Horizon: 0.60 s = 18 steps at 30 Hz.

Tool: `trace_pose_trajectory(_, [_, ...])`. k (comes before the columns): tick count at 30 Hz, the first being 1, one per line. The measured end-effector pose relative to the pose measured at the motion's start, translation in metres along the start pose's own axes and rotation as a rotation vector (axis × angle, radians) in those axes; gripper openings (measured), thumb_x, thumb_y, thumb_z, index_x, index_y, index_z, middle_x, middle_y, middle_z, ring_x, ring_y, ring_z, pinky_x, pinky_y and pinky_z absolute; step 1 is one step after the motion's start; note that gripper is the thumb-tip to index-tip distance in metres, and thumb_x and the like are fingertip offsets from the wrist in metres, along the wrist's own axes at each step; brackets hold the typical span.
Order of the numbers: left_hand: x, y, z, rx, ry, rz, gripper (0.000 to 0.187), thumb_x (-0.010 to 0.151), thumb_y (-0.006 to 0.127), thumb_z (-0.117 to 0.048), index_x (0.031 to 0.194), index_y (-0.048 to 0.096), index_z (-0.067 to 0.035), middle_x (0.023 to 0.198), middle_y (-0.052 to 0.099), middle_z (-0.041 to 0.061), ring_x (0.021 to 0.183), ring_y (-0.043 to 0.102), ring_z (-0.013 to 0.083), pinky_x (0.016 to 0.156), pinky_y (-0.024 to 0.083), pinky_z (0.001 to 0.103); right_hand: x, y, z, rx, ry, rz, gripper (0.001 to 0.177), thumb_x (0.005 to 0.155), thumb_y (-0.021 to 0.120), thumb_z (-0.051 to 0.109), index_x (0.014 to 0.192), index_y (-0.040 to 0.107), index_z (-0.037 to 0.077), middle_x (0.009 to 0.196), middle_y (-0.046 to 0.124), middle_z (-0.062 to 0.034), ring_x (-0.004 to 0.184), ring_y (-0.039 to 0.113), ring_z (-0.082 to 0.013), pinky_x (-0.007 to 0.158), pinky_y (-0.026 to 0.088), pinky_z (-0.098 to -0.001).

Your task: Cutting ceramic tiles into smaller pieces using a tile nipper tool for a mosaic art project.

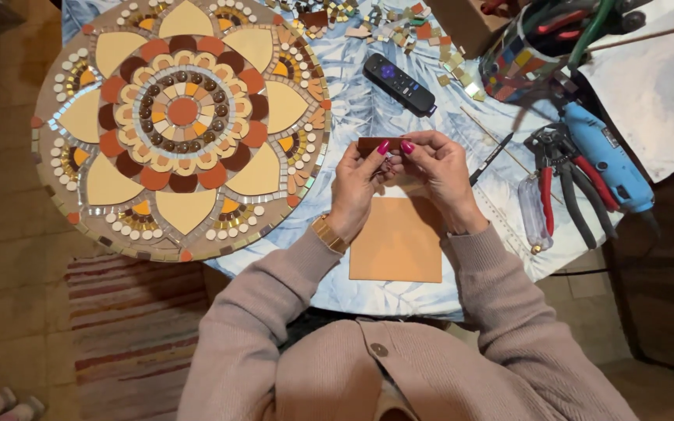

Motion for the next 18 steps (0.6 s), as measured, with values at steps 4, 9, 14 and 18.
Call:
trace_pose_trajectory(4, [-0.002, -0.002, 0.002, -0.027, -0.005, -0.036, 0.015, 0.081, 0.059, -0.018, 0.085, 0.049, -0.007, 0.068, 0.059, 0.009, 0.055, 0.061, 0.0154, 0.044, 0.052, 0.021, 0.003, -0.005, -0.002, 0.000, -0.008, -0.002, 0.018, 0.080, 0.058, 0.007, 0.093, 0.053, -0.005, 0.078, 0.062, -0.0182, 0.066, 0.065, -0.0225, 0.058, 0.057, -0.0297])
trace_pose_trajectory(9, [0.000, -0.003, 0.002, -0.054, -0.028, -0.023, 0.021, 0.085, 0.052, -0.028, 0.085, 0.048, -0.008, 0.071, 0.054, 0.004, 0.058, 0.060, 0.0121, 0.048, 0.053, 0.019, 0.007, -0.009, -0.005, 0.001, -0.019, -0.005, 0.016, 0.080, 0.059, 0.005, 0.092, 0.054, -0.005, 0.076, 0.062, -0.0183, 0.065, 0.065, -0.0224, 0.057, 0.057, -0.0308])
trace_pose_trajectory(14, [0.003, -0.006, 0.006, -0.055, -0.045, -0.032, 0.027, 0.087, 0.047, -0.036, 0.086, 0.048, -0.009, 0.072, 0.054, 0.006, 0.059, 0.060, 0.0139, 0.051, 0.055, 0.023, 0.006, -0.008, -0.004, -0.008, -0.015, -0.003, 0.017, 0.080, 0.058, 0.006, 0.092, 0.054, -0.005, 0.075, 0.062, -0.0170, 0.064, 0.065, -0.0211, 0.057, 0.057, -0.0293])
trace_pose_trajectory(18, [0.000, -0.002, 0.002, -0.037, -0.072, -0.063, 0.034, 0.087, 0.041, -0.042, 0.085, 0.048, -0.009, 0.073, 0.054, 0.006, 0.059, 0.060, 0.0128, 0.053, 0.055, 0.022, 0.006, -0.007, -0.005, 0.020, -0.011, -0.001, 0.016, 0.080, 0.058, 0.005, 0.092, 0.053, -0.005, 0.076, 0.063, -0.0174, 0.064, 0.065, -0.0215, 0.057, 0.057, -0.0295])
Point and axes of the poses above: each hand's wrist, its own x-axis towards the middle knuckle, its own y-axis out of the palm, z = x × y, the point moved 2 cm from there along x, towards the middle knuckle
